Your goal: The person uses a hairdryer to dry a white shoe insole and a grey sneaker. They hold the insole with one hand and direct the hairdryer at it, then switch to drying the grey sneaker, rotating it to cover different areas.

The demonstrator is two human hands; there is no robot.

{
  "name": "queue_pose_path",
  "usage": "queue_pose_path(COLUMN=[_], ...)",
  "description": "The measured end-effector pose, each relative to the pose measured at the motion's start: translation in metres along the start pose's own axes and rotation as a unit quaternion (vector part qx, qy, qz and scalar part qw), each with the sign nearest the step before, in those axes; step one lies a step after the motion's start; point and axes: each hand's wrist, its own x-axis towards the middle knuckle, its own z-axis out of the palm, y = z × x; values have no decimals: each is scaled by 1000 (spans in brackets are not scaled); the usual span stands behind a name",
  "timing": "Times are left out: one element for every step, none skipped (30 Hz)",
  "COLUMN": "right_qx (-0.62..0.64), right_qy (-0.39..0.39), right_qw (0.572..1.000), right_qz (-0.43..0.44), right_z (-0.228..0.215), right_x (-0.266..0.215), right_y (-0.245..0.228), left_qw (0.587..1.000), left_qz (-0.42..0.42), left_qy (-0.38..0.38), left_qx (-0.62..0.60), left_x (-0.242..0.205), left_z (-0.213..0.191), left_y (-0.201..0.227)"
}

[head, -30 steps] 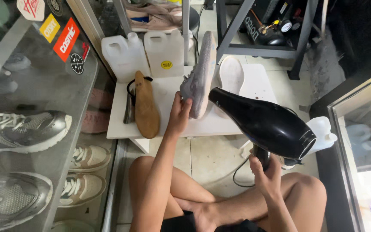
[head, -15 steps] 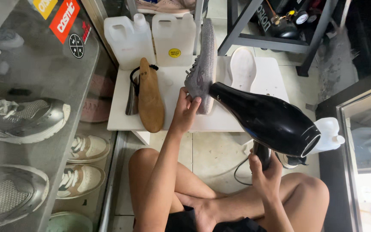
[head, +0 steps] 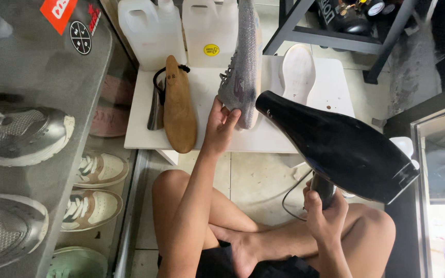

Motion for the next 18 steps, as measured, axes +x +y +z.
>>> queue_pose_path(right_qx=[0, -31, -62, -63, -50, -36, -37, -70, -104, -104, -120, -137, -137, -145, -153, -154, -158, -162], right_qy=[0, 3, 6, 5, 1, -3, -4, -1, 2, 2, 2, 2, 2, 0, -2, -2, -9, -15], right_qw=[1000, 999, 998, 998, 998, 999, 999, 997, 995, 995, 993, 991, 991, 989, 988, 988, 987, 987], right_qz=[1, 13, 25, 26, 24, 22, 23, 14, 6, 6, -3, -13, -12, 0, 12, 13, 10, 8], right_z=[0, -1, -1, -1, -1, -1, -3, -5, -6, -7, -8, -9, -9, -9, -9, -10, -10, -10], right_x=[-1, -2, -3, -3, -4, -4, -4, -4, -4, -4, -4, -4, -4, -4, -4, -5, -5, -5], right_y=[-4, -9, -13, -11, -9, -7, -3, 0, 4, 5, 6, 6, 5, 4, 3, 2, 1, 1], left_qw=[1000, 1000, 999, 999, 999, 999, 999, 999, 999, 999, 999, 999, 999, 999, 999, 999, 999, 999], left_qz=[-1, 7, 14, 14, 14, 14, 13, 20, 28, 27, 34, 42, 42, 38, 33, 33, 32, 31], left_qy=[1, 0, -1, 0, 6, 13, 14, 19, 24, 24, 24, 24, 25, 28, 31, 31, 29, 26], left_qx=[0, 18, 35, 35, 35, 34, 34, 33, 31, 31, 27, 22, 22, 25, 27, 27, 8, -11], left_x=[0, 0, 0, 0, 0, -1, -1, 0, 0, 0, 0, 1, 1, 1, 1, 0, 0, 0], left_z=[0, 1, 1, 2, 2, 3, 2, 1, 0, 0, -1, -1, 0, 1, 2, 2, 3, 3], left_y=[1, 3, 4, 5, 6, 7, 5, 2, 0, -1, -2, -2, 0, 2, 4, 4, 5, 6])
